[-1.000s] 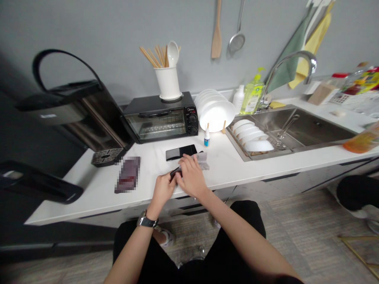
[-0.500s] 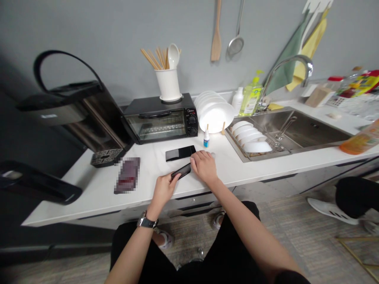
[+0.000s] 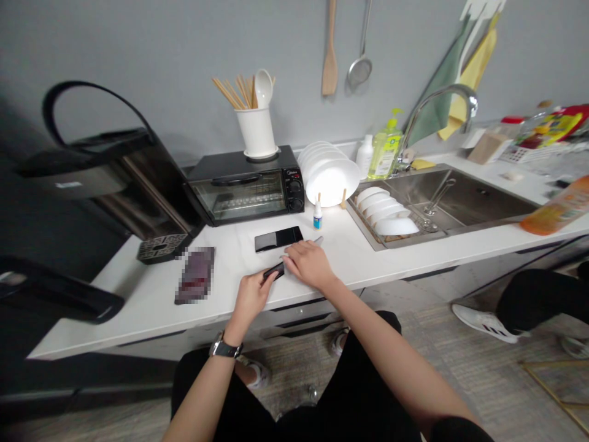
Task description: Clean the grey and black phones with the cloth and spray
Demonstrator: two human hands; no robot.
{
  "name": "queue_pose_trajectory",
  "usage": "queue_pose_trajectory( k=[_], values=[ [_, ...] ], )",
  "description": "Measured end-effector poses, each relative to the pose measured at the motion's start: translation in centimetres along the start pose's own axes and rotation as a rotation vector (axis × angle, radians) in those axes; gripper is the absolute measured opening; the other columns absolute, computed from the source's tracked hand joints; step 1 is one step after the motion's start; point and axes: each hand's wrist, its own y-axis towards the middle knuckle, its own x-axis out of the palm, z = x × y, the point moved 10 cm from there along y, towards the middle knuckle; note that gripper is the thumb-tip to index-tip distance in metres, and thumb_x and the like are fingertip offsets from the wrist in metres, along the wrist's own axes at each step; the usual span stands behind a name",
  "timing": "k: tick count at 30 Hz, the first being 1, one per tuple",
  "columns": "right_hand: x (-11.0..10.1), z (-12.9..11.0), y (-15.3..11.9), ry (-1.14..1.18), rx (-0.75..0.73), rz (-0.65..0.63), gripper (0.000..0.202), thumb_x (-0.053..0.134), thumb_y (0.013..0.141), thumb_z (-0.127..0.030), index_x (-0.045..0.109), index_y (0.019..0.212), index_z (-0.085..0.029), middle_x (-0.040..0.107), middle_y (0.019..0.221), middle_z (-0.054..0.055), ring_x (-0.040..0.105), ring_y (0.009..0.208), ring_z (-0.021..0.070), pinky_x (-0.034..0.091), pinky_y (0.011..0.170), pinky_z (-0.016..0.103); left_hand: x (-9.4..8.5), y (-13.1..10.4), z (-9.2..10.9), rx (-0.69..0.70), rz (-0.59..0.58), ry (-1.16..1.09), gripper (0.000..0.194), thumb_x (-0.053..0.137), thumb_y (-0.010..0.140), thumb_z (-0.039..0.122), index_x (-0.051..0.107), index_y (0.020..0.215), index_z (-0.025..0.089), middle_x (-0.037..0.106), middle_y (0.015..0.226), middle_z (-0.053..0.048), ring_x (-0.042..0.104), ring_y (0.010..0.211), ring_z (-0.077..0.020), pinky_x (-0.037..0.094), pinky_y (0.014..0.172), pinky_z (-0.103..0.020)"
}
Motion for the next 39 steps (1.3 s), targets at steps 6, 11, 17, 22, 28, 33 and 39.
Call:
queue_pose_trajectory(
  k=[6,11,17,22,28,33,39],
  values=[
    [-0.3,2.6,0.8,-0.04,0.21,0.084,0.04,0.041,0.109,-0.022,0.079,0.095,-0.017,0.08,0.095,0.011,0.07,0.093,0.0255,0.047,0.096,0.041,-0.1,0.1,0.0,-0.006,0.045,0.012,0.029,0.057,0.107,0.032,0.081,0.113,0.017,0.083,0.091,-0.011,0.076,0.076,-0.0219,0.053,0.072,-0.027],
    [0.9,-6.1,1.5,0.116,0.012,0.143,0.039,0.044,0.106,-0.02,0.069,0.136,-0.017,0.076,0.131,0.009,0.067,0.121,0.0254,0.036,0.122,0.049,0.3,0.3,-0.9,-0.033,-0.005,0.132,0.025,0.056,0.096,0.012,0.079,0.086,0.015,0.08,0.08,-0.011,0.072,0.069,-0.0214,0.049,0.065,-0.027],
    [2.2,-7.1,1.3,0.051,-0.177,-0.095,0.036,0.048,0.109,-0.036,0.075,0.119,-0.015,0.081,0.103,0.01,0.073,0.094,0.0232,0.05,0.086,0.038,0.5,0.2,-1.0,-0.028,-0.037,0.157,0.028,0.057,0.092,0.008,0.072,0.069,0.015,0.075,0.069,-0.01,0.069,0.063,-0.0202,0.045,0.061,-0.027],
    [0.9,2.2,2.5,-0.135,0.09,-0.162,0.047,0.045,0.109,-0.033,0.077,0.08,-0.016,0.079,0.082,0.012,0.073,0.079,0.024,0.049,0.083,0.037,-0.1,0.2,0.1,-0.013,0.016,0.03,0.033,0.056,0.107,0.033,0.079,0.09,0.016,0.075,0.07,-0.006,0.069,0.064,-0.0183,0.046,0.064,-0.025],
    [0.9,-1.3,3.0,-0.061,0.073,-0.069,0.038,0.046,0.105,-0.022,0.079,0.088,-0.017,0.081,0.089,0.009,0.073,0.088,0.0239,0.043,0.113,0.046,0.0,0.3,-0.1,-0.025,0.013,0.067,0.029,0.056,0.104,0.024,0.078,0.087,0.015,0.075,0.07,-0.007,0.068,0.062,-0.018,0.048,0.064,-0.026],
    [2.0,-9.9,1.8,0.118,-0.244,-0.038,0.032,0.048,0.107,-0.028,0.071,0.124,-0.013,0.079,0.11,0.01,0.069,0.102,0.0237,0.048,0.101,0.038,0.4,0.3,-1.0,-0.023,-0.011,0.132,0.022,0.057,0.086,0.003,0.077,0.083,0.013,0.079,0.084,-0.013,0.073,0.075,-0.0237,0.05,0.067,-0.028],
    [1.9,-1.6,0.8,-0.003,-0.136,-0.119,0.032,0.05,0.108,-0.033,0.076,0.111,-0.015,0.079,0.097,0.009,0.069,0.09,0.0241,0.044,0.081,0.036,0.3,-0.1,-0.2,0.015,-0.014,0.046,0.026,0.056,0.102,0.02,0.08,0.093,0.015,0.08,0.08,-0.008,0.069,0.065,-0.0187,0.048,0.067,-0.027]
  ],
)
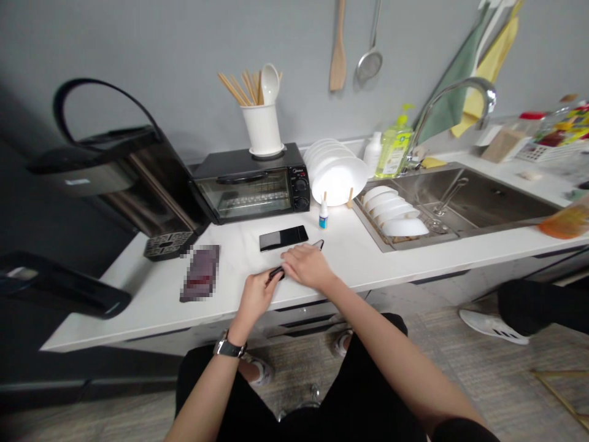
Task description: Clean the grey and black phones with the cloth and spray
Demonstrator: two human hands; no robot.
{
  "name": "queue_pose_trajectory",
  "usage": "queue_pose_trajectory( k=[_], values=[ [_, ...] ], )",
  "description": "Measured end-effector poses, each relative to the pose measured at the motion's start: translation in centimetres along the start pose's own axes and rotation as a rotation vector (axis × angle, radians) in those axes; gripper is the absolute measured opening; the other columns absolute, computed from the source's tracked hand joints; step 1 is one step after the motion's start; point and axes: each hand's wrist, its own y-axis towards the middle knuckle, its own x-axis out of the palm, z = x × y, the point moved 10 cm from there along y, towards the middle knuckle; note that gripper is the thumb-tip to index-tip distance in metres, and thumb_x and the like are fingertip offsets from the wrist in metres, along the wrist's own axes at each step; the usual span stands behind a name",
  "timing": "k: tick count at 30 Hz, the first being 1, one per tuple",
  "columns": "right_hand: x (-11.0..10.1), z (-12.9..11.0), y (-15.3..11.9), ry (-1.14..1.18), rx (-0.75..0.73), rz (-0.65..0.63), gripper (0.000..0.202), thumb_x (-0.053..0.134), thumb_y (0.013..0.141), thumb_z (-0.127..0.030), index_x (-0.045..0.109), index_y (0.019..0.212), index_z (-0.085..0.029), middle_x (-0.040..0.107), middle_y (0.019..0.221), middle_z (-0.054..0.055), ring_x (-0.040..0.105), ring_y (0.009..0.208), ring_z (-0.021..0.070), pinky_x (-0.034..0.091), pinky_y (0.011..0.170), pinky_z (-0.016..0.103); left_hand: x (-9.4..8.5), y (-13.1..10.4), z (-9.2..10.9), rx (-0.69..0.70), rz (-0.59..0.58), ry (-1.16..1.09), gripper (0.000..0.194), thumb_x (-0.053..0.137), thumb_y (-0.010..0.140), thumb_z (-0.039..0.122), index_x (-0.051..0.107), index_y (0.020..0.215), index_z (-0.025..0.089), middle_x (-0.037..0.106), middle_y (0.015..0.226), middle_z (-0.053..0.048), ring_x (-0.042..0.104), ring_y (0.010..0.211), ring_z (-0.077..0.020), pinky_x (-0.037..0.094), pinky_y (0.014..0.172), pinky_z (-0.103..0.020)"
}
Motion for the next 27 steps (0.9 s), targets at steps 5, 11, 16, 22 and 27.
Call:
queue_pose_trajectory(
  k=[5,11,16,22,27],
  values=[
    [-1.5,6.0,0.1,-0.048,0.285,0.024,0.043,0.039,0.109,-0.023,0.079,0.093,-0.015,0.079,0.086,0.011,0.07,0.085,0.0245,0.044,0.086,0.037,-0.4,0.1,0.3,-0.013,0.045,-0.046,0.031,0.057,0.107,0.035,0.081,0.1,0.016,0.078,0.074,-0.007,0.066,0.06,-0.0174,0.044,0.062,-0.026],
    [-0.8,-3.9,1.6,0.115,0.194,0.194,0.037,0.047,0.106,-0.027,0.072,0.13,-0.012,0.078,0.126,0.012,0.068,0.115,0.0281,0.042,0.112,0.045,0.2,0.3,-0.6,-0.019,0.037,0.006,0.025,0.055,0.098,0.012,0.075,0.083,0.014,0.077,0.075,-0.01,0.07,0.065,-0.0208,0.048,0.065,-0.029],
    [0.4,-8.3,0.9,0.127,-0.095,0.109,0.046,0.044,0.109,-0.031,0.057,0.149,-0.012,0.076,0.13,0.013,0.068,0.113,0.0256,0.048,0.098,0.041,0.3,0.1,-0.9,-0.018,0.036,0.041,0.021,0.056,0.085,0.001,0.073,0.082,0.013,0.079,0.084,-0.014,0.072,0.074,-0.0239,0.052,0.07,-0.031],
    [-0.5,3.2,0.8,-0.016,0.139,-0.101,0.037,0.047,0.108,-0.032,0.079,0.101,-0.015,0.08,0.094,0.01,0.07,0.085,0.0228,0.043,0.08,0.035,-0.5,0.1,0.5,0.005,0.053,-0.032,0.026,0.057,0.103,0.023,0.078,0.09,0.017,0.076,0.073,-0.007,0.071,0.069,-0.0198,0.05,0.068,-0.026],
    [-1.2,4.6,1.2,-0.065,0.334,0.0,0.047,0.036,0.109,-0.022,0.079,0.093,-0.014,0.079,0.091,0.013,0.071,0.089,0.0259,0.045,0.094,0.04,-0.8,0.3,0.3,-0.044,0.097,-0.039,0.031,0.059,0.105,0.033,0.079,0.089,0.016,0.074,0.069,-0.007,0.068,0.063,-0.0187,0.046,0.063,-0.026]
  ],
)
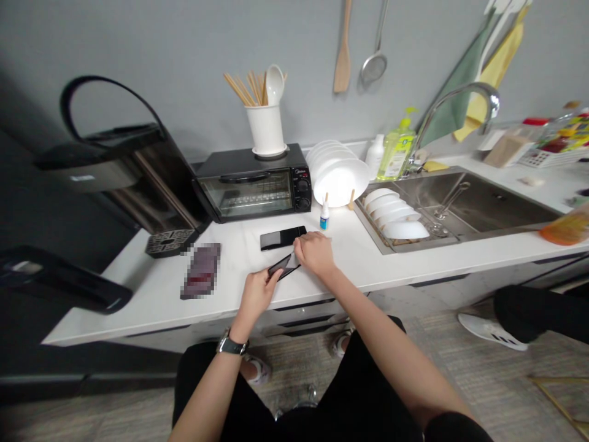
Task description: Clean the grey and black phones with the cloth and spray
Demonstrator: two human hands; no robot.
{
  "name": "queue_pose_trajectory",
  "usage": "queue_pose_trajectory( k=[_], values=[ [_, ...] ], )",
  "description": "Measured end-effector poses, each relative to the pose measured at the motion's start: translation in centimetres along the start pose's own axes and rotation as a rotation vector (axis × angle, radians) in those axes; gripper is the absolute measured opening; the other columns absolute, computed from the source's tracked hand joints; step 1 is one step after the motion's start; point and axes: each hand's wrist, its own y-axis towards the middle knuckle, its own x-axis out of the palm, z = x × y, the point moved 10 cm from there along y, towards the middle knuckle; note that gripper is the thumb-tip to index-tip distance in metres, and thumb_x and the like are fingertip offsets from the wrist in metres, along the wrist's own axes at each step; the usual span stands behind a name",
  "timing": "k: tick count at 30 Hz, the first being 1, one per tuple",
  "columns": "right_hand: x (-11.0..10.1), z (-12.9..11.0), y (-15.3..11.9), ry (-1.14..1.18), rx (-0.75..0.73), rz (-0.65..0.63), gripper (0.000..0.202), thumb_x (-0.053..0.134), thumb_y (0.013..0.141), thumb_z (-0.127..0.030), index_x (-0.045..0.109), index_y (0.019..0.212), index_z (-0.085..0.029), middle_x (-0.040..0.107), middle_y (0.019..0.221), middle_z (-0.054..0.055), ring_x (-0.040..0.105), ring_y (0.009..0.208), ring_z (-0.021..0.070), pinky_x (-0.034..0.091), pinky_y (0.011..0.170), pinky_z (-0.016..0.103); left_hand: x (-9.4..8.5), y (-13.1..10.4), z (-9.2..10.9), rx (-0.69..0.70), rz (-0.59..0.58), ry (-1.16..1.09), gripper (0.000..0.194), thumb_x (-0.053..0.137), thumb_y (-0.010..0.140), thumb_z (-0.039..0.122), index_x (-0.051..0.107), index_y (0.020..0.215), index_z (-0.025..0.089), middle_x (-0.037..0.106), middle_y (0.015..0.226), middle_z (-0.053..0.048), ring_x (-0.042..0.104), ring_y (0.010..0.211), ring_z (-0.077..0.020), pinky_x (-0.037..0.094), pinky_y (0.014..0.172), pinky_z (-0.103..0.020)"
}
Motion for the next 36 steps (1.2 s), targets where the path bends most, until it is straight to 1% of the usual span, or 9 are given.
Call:
queue_pose_trajectory(
  k=[3,8,12,16,18,22,28,31,36],
  values=[
    [0.2,-4.9,-1.4,0.105,-0.034,0.115,0.042,0.036,0.107,-0.018,0.078,0.113,-0.016,0.081,0.11,0.009,0.07,0.107,0.0244,0.037,0.115,0.043,0.6,0.0,-0.6,-0.005,-0.034,0.063,0.03,0.056,0.103,0.023,0.076,0.083,0.016,0.074,0.068,-0.006,0.067,0.061,-0.0184,0.046,0.062,-0.026],
    [0.4,-12.4,-4.0,0.218,-0.43,0.132,0.041,0.047,0.11,-0.036,0.066,0.137,-0.012,0.076,0.128,0.013,0.067,0.115,0.0257,0.045,0.11,0.042,1.1,-0.1,-1.6,0.01,-0.079,0.144,0.019,0.058,0.088,0.007,0.076,0.085,0.013,0.079,0.086,-0.014,0.072,0.075,-0.0249,0.052,0.069,-0.031],
    [0.8,-8.7,-4.1,0.135,-0.589,0.007,0.045,0.048,0.111,-0.044,0.066,0.136,-0.013,0.078,0.114,0.013,0.069,0.098,0.0237,0.048,0.088,0.037,1.0,-0.4,-0.9,0.023,-0.099,0.134,0.021,0.058,0.094,0.013,0.076,0.084,0.015,0.076,0.074,-0.009,0.07,0.068,-0.0222,0.052,0.069,-0.03],
    [0.7,-0.9,-1.3,0.042,-0.272,-0.047,0.041,0.048,0.109,-0.04,0.077,0.096,-0.015,0.077,0.087,0.01,0.067,0.081,0.0232,0.043,0.078,0.036,0.5,-0.4,0.3,0.035,-0.067,0.001,0.03,0.056,0.106,0.032,0.08,0.097,0.017,0.077,0.074,-0.007,0.068,0.065,-0.0187,0.05,0.068,-0.027],
    [0.4,0.4,-0.5,0.01,-0.126,-0.014,0.048,0.041,0.11,-0.033,0.076,0.082,-0.015,0.076,0.081,0.012,0.066,0.078,0.0244,0.042,0.081,0.039,0.4,-0.2,0.4,0.007,-0.048,-0.014,0.032,0.056,0.107,0.035,0.08,0.095,0.017,0.076,0.072,-0.007,0.068,0.064,-0.0184,0.048,0.066,-0.026],
    [-0.3,-3.7,-1.1,0.13,0.011,0.174,0.044,0.037,0.109,-0.024,0.078,0.097,-0.014,0.079,0.102,0.014,0.067,0.1,0.0277,0.043,0.1,0.044,0.6,0.0,-0.5,-0.05,-0.054,0.06,0.028,0.057,0.103,0.025,0.077,0.086,0.016,0.075,0.07,-0.007,0.067,0.064,-0.0186,0.046,0.063,-0.027],
    [0.6,-12.6,-4.1,0.295,-0.358,0.192,0.04,0.046,0.106,-0.026,0.067,0.137,-0.011,0.071,0.14,0.013,0.062,0.126,0.0269,0.043,0.111,0.044,1.3,-0.1,-1.5,-0.05,-0.095,0.14,0.021,0.056,0.087,0.006,0.074,0.08,0.015,0.078,0.081,-0.013,0.07,0.071,-0.0233,0.049,0.065,-0.031],
    [1.0,-9.8,-3.5,0.217,-0.418,0.088,0.04,0.047,0.109,-0.033,0.067,0.138,-0.014,0.076,0.131,0.013,0.068,0.116,0.0258,0.048,0.099,0.041,1.4,-0.2,-1.3,-0.045,-0.105,0.142,0.024,0.056,0.089,0.007,0.072,0.073,0.016,0.076,0.074,-0.012,0.069,0.067,-0.0227,0.047,0.065,-0.031],
    [0.5,0.6,0.0,0.058,-0.088,0.016,0.047,0.041,0.109,-0.032,0.078,0.086,-0.014,0.078,0.084,0.014,0.071,0.081,0.0258,0.047,0.085,0.039,0.7,-0.1,-0.3,-0.039,-0.04,0.075,0.031,0.056,0.105,0.03,0.077,0.088,0.016,0.075,0.071,-0.008,0.066,0.062,-0.018,0.043,0.063,-0.027]
  ],
)
